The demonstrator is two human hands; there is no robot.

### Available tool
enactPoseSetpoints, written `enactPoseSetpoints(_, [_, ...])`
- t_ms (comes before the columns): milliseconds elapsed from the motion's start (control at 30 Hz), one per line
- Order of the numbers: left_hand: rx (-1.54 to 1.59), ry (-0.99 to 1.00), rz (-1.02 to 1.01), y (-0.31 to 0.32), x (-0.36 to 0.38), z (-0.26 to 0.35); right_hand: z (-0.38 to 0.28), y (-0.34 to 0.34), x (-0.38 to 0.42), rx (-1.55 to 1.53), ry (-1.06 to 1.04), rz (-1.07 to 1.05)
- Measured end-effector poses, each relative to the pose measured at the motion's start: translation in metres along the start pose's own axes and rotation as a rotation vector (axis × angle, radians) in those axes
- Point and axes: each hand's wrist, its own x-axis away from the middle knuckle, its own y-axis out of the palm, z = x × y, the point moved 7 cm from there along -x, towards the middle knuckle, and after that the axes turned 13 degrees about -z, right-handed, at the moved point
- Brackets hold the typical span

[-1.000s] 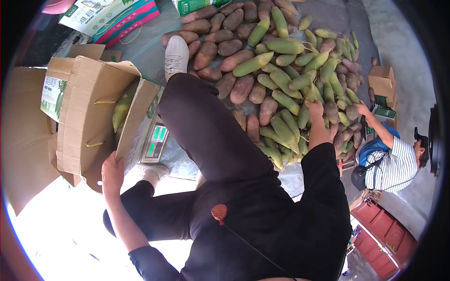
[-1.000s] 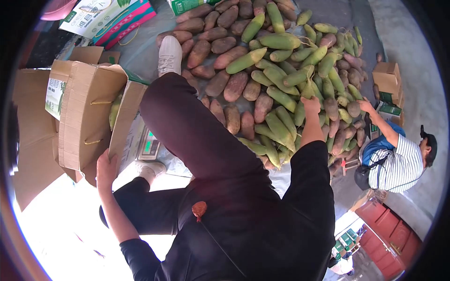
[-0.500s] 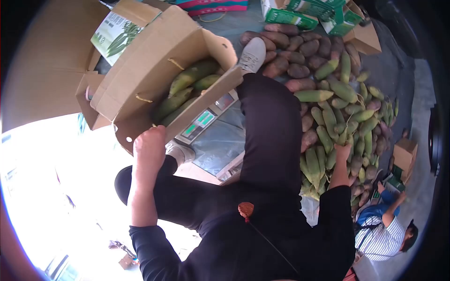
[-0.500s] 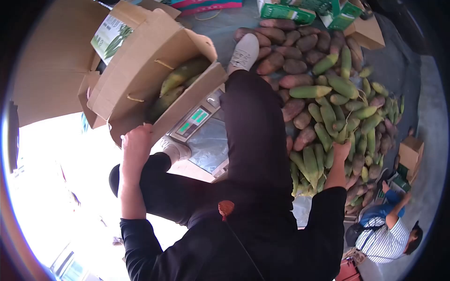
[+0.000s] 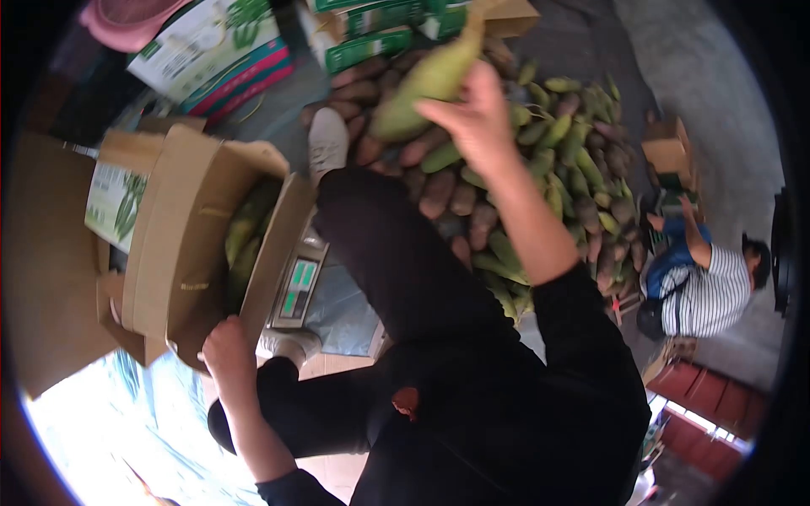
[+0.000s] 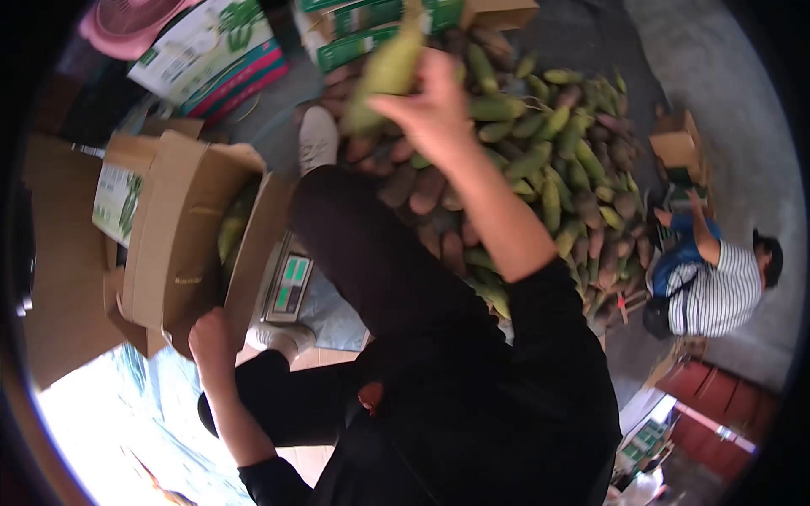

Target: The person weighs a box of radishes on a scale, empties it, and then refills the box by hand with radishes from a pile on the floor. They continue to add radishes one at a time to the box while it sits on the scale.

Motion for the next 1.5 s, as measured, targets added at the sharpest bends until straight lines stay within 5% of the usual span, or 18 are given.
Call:
enactPoseSetpoints(200, [0.043, 0.003, 0.013, 0.003, -0.003, -0.003, -0.056, 0.157, -0.029, -0.253, -0.081, -0.198])
enactPoseSetpoints(333, [0.096, -0.005, -0.017, -0.003, -0.001, 0.003, -0.032, 0.207, -0.010, -0.080, 0.255, -0.527])
enactPoseSetpoints(567, [0.068, 0.008, 0.034, -0.006, 0.001, 0.005, -0.006, 0.078, 0.019, 0.066, 0.045, -0.204])
enactPoseSetpoints(700, [0.131, -0.004, 0.024, -0.004, -0.003, 0.001, 0.086, -0.037, 0.065, 0.170, 0.367, -0.077])
enactPoseSetpoints(767, [0.160, -0.051, 0.001, -0.005, -0.004, 0.002, 0.117, -0.106, 0.106, 0.506, 0.436, 0.042])
enactPoseSetpoints(967, [0.211, -0.072, -0.054, 0.004, -0.014, 0.003, 0.196, -0.242, 0.269, 0.847, 1.024, 0.035])
enactPoseSetpoints(1067, [0.263, -0.039, -0.044, 0.005, -0.018, 0.006, 0.202, -0.245, 0.324, 1.016, 0.954, -0.106])
enactPoseSetpoints(1267, [0.299, -0.045, -0.052, 0.008, -0.023, 0.006, 0.209, -0.225, 0.398, 0.744, 1.302, -0.037])
enactPoseSetpoints(1500, [0.286, -0.091, -0.110, 0.011, -0.025, 0.004, 0.178, -0.170, 0.372, 1.249, 1.371, -0.298])
